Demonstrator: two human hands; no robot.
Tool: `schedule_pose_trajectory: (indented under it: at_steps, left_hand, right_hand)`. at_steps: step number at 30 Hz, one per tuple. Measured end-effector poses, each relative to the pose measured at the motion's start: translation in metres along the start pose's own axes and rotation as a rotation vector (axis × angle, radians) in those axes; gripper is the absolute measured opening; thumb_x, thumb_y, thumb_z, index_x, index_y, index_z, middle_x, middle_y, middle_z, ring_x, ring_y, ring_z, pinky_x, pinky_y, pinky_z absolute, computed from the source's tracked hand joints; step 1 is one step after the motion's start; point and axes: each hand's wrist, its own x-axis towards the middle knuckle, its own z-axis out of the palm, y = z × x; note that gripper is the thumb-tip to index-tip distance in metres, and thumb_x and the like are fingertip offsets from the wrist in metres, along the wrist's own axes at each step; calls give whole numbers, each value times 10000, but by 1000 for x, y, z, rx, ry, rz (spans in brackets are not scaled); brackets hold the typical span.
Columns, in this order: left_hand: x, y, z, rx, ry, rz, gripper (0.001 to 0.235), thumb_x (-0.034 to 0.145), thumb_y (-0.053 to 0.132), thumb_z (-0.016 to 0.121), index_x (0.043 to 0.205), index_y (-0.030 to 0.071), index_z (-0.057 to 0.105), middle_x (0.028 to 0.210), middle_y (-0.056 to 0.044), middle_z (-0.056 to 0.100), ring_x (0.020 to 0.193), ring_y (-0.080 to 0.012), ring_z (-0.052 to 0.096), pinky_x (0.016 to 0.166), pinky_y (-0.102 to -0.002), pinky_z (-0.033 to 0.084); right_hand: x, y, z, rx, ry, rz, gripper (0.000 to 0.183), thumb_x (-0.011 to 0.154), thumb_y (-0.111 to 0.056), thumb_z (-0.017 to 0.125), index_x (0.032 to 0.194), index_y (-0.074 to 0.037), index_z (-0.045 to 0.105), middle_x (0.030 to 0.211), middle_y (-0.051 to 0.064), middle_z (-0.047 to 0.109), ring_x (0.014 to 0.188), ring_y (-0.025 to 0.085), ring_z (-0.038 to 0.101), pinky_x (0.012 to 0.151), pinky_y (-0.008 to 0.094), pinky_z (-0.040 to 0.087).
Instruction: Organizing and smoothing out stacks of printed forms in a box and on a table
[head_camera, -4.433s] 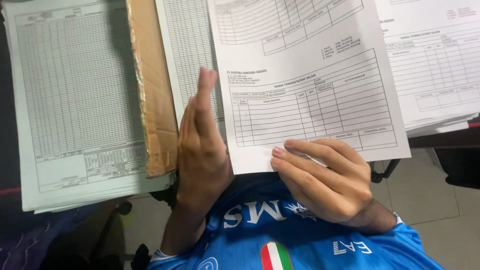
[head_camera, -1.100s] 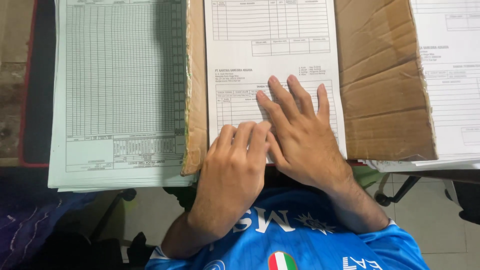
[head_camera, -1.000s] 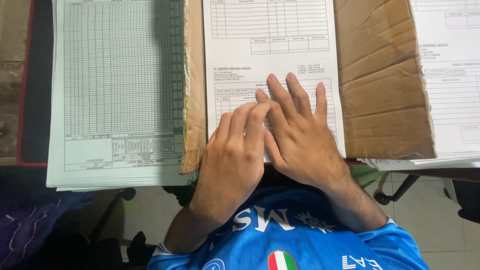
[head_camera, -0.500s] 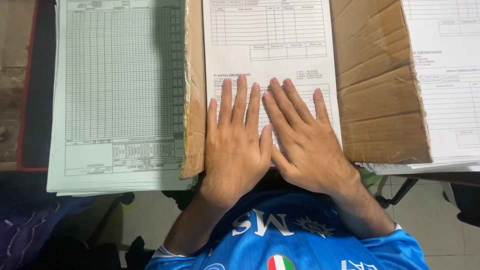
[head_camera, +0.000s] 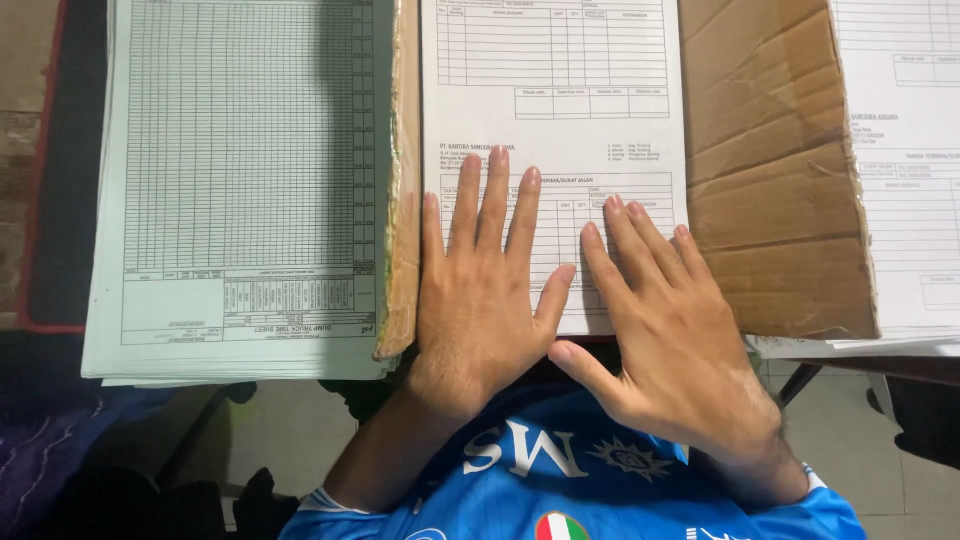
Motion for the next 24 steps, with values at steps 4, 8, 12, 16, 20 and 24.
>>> schedule_pose_trajectory:
  at_steps: [4,8,12,16,20,24]
  left_hand:
    - [-1,-2,3,-10,-28,26,793,1022,551,421,1644,87,259,1723,-142,176,1604,-258,153,1296,-511,135]
    - [-2,-3,-2,-81,-12,27,900,910,525,567,1626,57,286,1717,-141,214,1601,-253,183,1292,-504,166]
    - [-11,0,-9,-142,77,139,771,932,431,557,1556,-4,432,1652,-155,390,1557,-252,323,1277,-475,242]
    - [-34,2,-13,-225,75,181,721,1008,480,545,1555,18,456,1643,-140,423,1543,-251,373,1267,-471,270]
    - [-61,-14,-38,-467,-67,242,771,965,419,589,1550,-42,391,1656,-189,370,1568,-289,302,1279,-505,217]
    - [-81,-43,-52,-793,-179,469,421,996,357,595,1162,-30,607,1217,-209,575,1232,-376,555,1011,-480,415]
  right_hand:
    - [25,4,5,71,8,34,806,1009,-611,387,1568,-31,357,1634,342,258,1528,495,238,1156,673,242]
    - [37,13,13,98,5,68,598,1069,-415,354,1582,-111,395,1630,332,275,1521,503,228,1121,720,252]
    - [39,17,27,23,125,66,543,1057,-298,419,1576,-145,466,1659,246,314,1527,424,294,1093,753,298]
    - [39,17,32,-61,122,75,596,1057,-304,386,1632,-148,375,1711,200,240,1573,383,236,1110,772,266]
    - [39,19,33,-93,103,47,618,1056,-331,376,1642,-136,357,1713,217,244,1585,373,229,1119,761,264]
    - [41,15,29,-73,87,37,641,1038,-321,396,1632,-82,371,1703,264,245,1577,417,217,1123,764,238]
